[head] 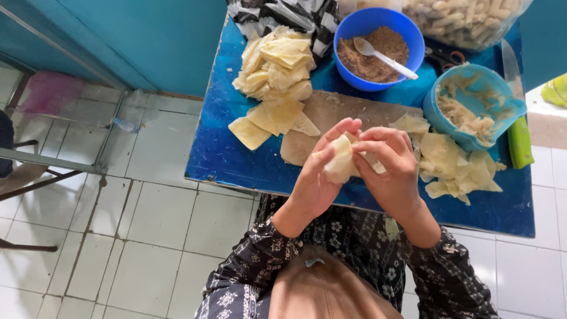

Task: The person sits at a blue table folding thin square pastry wrappers. They spoon a brown filling from a blue bowl onto a wrapper, fold the wrapper over the filling into a triangle, pinch the edges closed, and set the folded pastry on the board, repeating with more wrappers.

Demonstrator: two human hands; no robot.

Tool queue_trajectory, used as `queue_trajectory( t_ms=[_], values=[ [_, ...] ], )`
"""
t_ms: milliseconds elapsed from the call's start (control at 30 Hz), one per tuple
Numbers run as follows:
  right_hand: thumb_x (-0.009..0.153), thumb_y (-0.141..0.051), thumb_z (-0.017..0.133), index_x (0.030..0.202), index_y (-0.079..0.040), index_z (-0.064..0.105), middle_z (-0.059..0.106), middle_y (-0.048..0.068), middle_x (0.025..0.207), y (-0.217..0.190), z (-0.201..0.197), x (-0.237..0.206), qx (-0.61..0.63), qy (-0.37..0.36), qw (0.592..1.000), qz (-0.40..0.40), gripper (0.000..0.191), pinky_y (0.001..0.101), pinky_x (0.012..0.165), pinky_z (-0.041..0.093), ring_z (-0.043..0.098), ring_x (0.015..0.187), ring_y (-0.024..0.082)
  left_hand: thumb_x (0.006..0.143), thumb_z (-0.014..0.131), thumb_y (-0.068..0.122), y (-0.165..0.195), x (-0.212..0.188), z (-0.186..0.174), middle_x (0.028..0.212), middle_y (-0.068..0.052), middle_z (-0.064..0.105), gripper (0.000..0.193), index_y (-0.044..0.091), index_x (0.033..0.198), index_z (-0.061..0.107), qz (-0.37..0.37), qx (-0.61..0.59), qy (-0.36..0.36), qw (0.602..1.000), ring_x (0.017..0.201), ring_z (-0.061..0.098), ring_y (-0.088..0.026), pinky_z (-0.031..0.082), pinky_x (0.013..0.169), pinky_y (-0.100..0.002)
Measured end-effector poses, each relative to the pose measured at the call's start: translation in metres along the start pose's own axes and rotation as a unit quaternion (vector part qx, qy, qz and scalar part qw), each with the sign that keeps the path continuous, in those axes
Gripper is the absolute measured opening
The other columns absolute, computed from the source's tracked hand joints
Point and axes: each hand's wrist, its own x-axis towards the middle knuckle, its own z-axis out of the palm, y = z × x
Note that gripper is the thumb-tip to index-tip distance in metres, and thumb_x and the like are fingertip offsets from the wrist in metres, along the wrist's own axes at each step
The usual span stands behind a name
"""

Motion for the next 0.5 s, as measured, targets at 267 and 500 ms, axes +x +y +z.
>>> queue_trajectory(
  t_ms=[267,500],
  values=[
    [0.088,0.007,0.071,0.114,-0.006,0.075,0.069,0.007,0.103,0.014,-0.028,0.015,0.132,-0.082,0.981,0.114,0.03,0.0301,0.084,0.055,0.068,0.096,0.019,0.102,0.067,0.004,0.003,0.005,-0.013,0.119,-0.007,0.068,0.032,-0.001,0.133,0.061,-0.025,0.094,0.094,0.991,0.107,0.066,-0.013,0.055,0.092,-0.028],
    [0.09,0.004,0.069,0.113,-0.003,0.074,0.064,0.013,0.124,0.031,-0.043,0.022,0.333,-0.07,0.939,0.043,0.025,0.0339,0.098,0.054,0.063,0.118,0.024,0.099,0.067,0.008,0.001,0.024,-0.007,0.111,-0.002,0.068,0.025,0.002,0.123,0.064,-0.013,0.111,0.165,0.98,0.098,0.068,-0.008,0.056,0.086,-0.025]
  ],
)
